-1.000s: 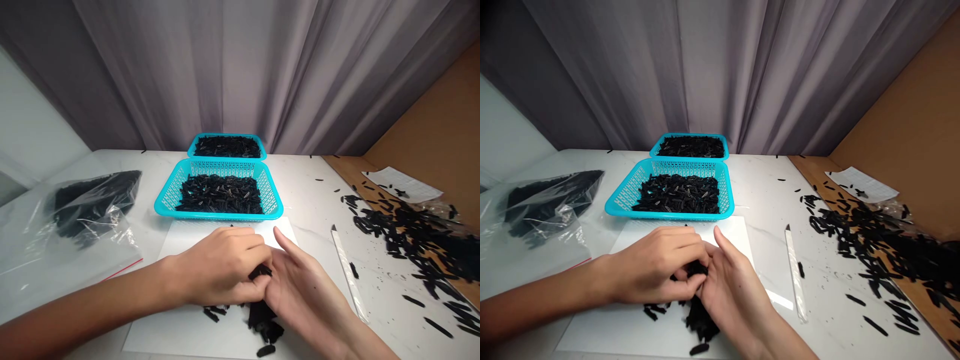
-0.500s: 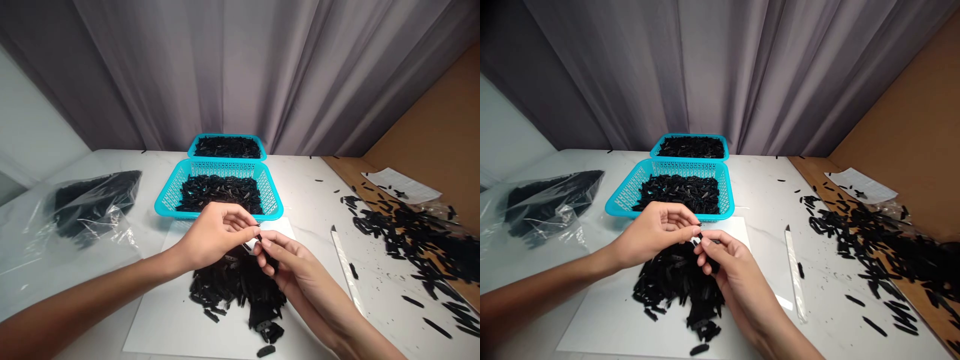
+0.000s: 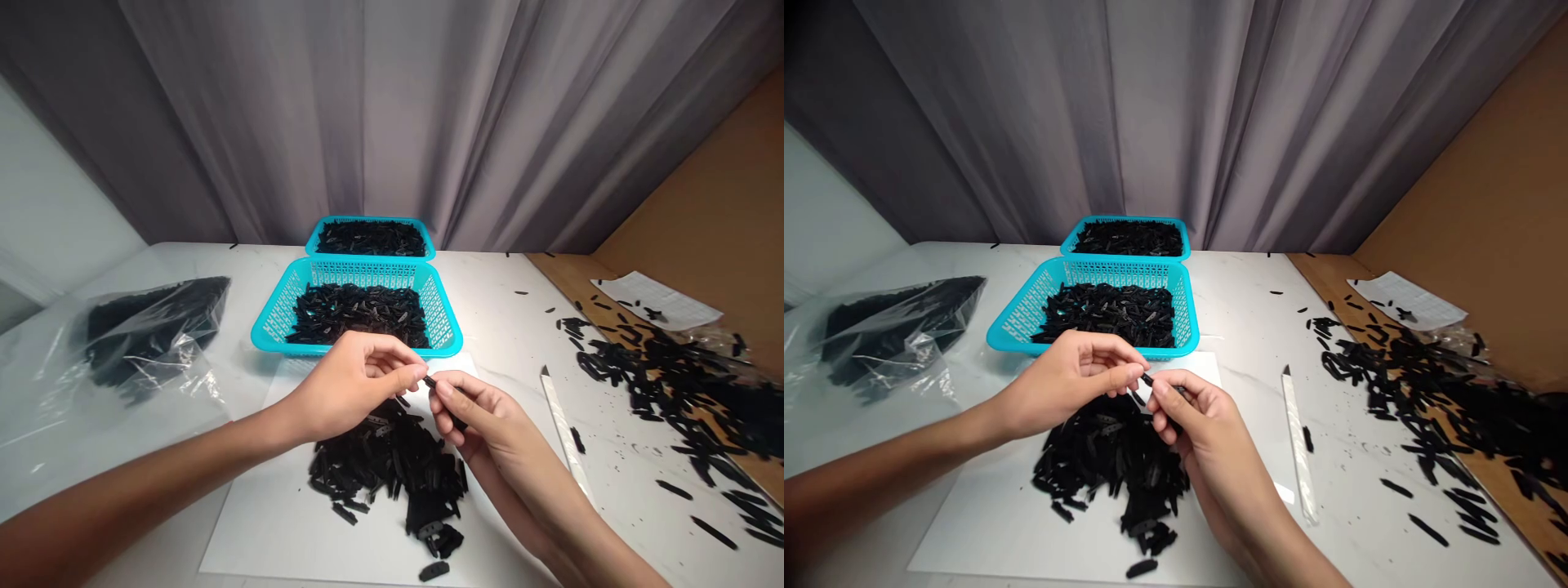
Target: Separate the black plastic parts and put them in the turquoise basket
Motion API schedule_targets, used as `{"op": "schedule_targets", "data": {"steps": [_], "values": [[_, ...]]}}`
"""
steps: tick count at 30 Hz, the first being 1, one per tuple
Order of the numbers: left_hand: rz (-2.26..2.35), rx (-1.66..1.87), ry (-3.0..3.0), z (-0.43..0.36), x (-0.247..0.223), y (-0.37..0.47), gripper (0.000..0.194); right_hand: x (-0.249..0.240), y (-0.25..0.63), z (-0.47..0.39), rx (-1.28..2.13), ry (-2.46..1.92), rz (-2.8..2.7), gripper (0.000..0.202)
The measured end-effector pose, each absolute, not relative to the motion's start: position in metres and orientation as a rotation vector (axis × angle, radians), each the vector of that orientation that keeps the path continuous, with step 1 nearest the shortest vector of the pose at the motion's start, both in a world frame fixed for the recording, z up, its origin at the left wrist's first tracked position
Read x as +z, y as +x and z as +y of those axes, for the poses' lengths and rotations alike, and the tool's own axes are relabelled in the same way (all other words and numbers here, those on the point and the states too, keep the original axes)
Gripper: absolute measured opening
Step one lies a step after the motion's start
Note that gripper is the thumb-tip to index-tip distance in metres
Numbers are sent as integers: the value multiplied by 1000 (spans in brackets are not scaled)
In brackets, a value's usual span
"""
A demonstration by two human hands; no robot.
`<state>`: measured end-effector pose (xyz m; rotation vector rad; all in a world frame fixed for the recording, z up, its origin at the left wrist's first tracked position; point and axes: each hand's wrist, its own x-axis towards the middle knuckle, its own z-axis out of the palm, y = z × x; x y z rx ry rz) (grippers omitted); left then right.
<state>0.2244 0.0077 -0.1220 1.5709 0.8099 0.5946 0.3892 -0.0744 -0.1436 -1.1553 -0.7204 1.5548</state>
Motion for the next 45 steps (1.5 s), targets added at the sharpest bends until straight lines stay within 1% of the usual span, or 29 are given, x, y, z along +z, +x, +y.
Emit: {"op": "schedule_targets", "data": {"steps": [4, 11, 18, 27, 29, 31, 32, 33, 36, 41, 45], "values": [[786, 604, 1618, 8, -122, 223, 16, -142, 390, -75, 1534, -1161, -739, 25], [726, 683, 1766, 5, -119, 222, 15, -138, 388, -75, 1471, -1211, -716, 35], [732, 673, 1828, 5, -119, 222, 15, -139, 390, -75, 1410, -1263, -750, 36], [730, 665, 1864, 1, -117, 223, 15, -139, 389, -76, 1409, -1228, -732, 36], [820, 755, 1915, 8, -116, 221, 16, -138, 389, -75, 1430, -1224, -703, 33], [998, 943, 1953, 20, -116, 216, 16, -136, 388, -76, 1479, -1214, -653, 31], [1086, 1045, 1956, 27, -116, 213, 17, -136, 388, -76, 1507, -1208, -620, 30], [1152, 1101, 1955, 33, -116, 210, 22, -135, 388, -76, 1531, -1204, -590, 30], [1142, 1056, 1916, 41, -118, 206, 41, -136, 388, -77, 1554, -1208, -554, 32], [874, 962, 2083, 18, -119, 211, 43, -141, 390, -75, 1478, -1256, -675, 30], [738, 838, 2115, -1, -118, 215, 53, -139, 390, -74, 1362, -1296, -772, 30]]}}
